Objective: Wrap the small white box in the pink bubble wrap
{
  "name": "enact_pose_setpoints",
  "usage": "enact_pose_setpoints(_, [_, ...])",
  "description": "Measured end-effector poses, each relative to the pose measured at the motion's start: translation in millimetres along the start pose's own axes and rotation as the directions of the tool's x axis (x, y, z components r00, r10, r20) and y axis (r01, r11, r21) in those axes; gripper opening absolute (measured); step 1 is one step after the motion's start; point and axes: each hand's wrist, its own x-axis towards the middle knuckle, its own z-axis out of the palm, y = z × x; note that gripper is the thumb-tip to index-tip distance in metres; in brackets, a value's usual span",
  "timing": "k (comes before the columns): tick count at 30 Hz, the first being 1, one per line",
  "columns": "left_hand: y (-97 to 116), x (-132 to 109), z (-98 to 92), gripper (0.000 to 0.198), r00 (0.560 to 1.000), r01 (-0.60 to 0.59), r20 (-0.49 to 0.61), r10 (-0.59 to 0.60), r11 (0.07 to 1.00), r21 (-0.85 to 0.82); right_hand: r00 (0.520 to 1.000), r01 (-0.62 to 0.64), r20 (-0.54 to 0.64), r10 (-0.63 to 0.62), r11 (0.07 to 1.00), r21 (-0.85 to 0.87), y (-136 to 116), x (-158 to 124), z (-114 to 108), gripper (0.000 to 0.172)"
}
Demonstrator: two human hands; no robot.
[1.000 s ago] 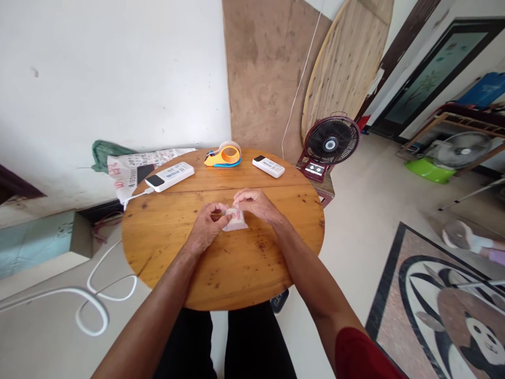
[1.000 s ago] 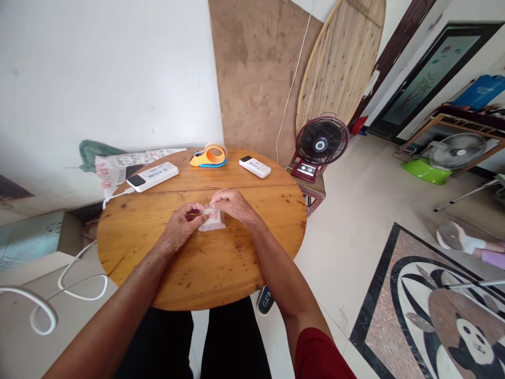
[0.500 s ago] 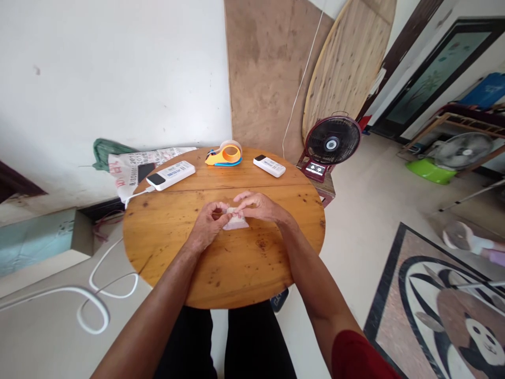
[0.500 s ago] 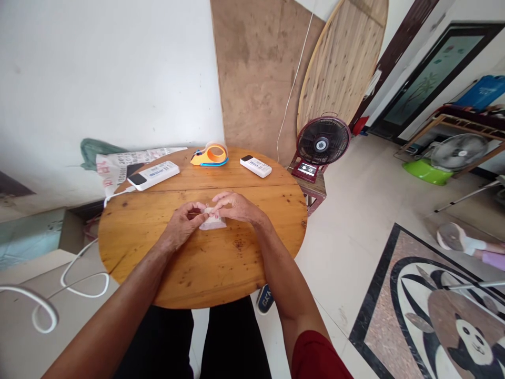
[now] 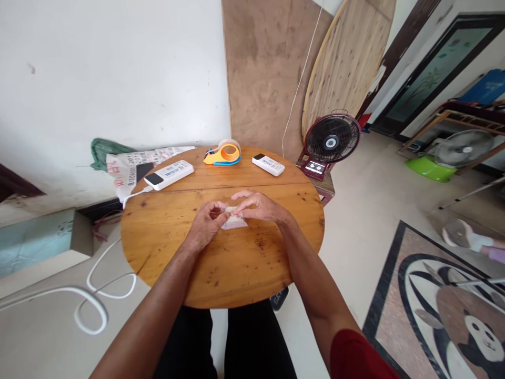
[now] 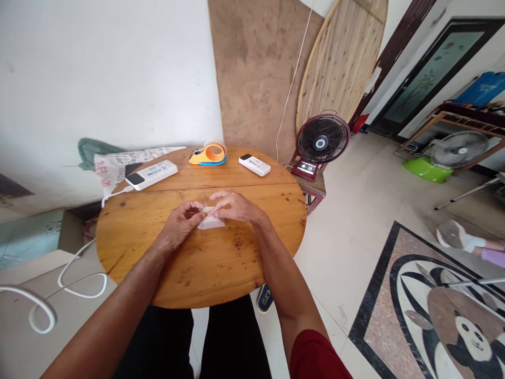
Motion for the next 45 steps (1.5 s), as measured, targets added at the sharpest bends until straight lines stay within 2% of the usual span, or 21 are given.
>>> enact_pose_setpoints(3, [-1.9, -0.1, 0.5, 0.053, 1.000, 0.006, -0.009, -0.006, 1.000, 0.000, 1.000, -0.005, 0.007, 0.005, 1.000, 0.019, -0.7, 0.2, -0.3, 0.013])
enact_pose_setpoints(6, [-1.3, -0.8, 1.1, 0.072, 1.000, 0.008, -0.016, -0.008, 1.000, 0.015, 1.000, 0.001, 0.019, -0.002, 0.999, 0.047, -0.9, 0.3, -0.3, 0.012])
enact_pose_setpoints(11, [-0.5, -1.3, 1.4, 0.084, 0.993, 0.008, 0.116, -0.001, 0.998, -0.061, 0.999, 0.025, 0.020, -0.027, 0.995, 0.093, 2.1, 0.6, 0.9, 0.013])
enact_pose_setpoints(15, [-0.3, -2.0, 0.6, 0.074, 0.989, 0.026, 0.150, -0.008, 0.993, -0.118, 1.000, 0.022, 0.016, -0.024, 0.993, 0.117, 8.2, 1.4, 2.3, 0.013])
enact_pose_setpoints(20, [0.6, -2.9, -0.3, 0.050, 0.991, 0.006, 0.131, 0.003, 0.998, -0.068, 1.000, 0.008, 0.003, -0.009, 0.991, 0.137, 14.0, 3.0, 3.9, 0.012])
enact_pose_setpoints(24, [0.8, -2.1, 0.5, 0.048, 0.993, 0.010, 0.118, 0.000, 0.997, -0.080, 1.000, 0.005, -0.012, -0.004, 0.992, 0.123, 8.1, 1.5, 1.7, 0.013])
enact_pose_setpoints(28, [0.2, -0.9, 0.8, 0.047, 0.994, 0.006, 0.107, 0.004, 0.996, -0.094, 0.990, -0.015, -0.134, 0.033, 0.991, 0.136, -1.3, -1.4, -2.3, 0.016])
enact_pose_setpoints(32, [0.2, -0.6, 0.5, 0.046, 0.994, -0.003, 0.110, 0.015, 0.994, -0.108, 0.975, -0.028, -0.214, 0.058, 0.989, 0.142, 2.2, 1.2, 1.7, 0.015])
enact_pose_setpoints(37, [2.4, -1.4, 0.4, 0.044, 0.992, -0.027, 0.117, 0.041, 0.992, -0.123, 0.985, -0.055, -0.151, 0.086, 0.979, 0.197, 11.1, 7.0, 12.7, 0.015])
enact_pose_setpoints(45, [5.6, -1.8, 2.0, 0.045, 0.993, -0.015, 0.113, 0.029, 0.992, -0.125, 0.981, -0.136, -0.098, 0.165, 0.957, 0.257, 4.6, 6.7, 14.8, 0.012])
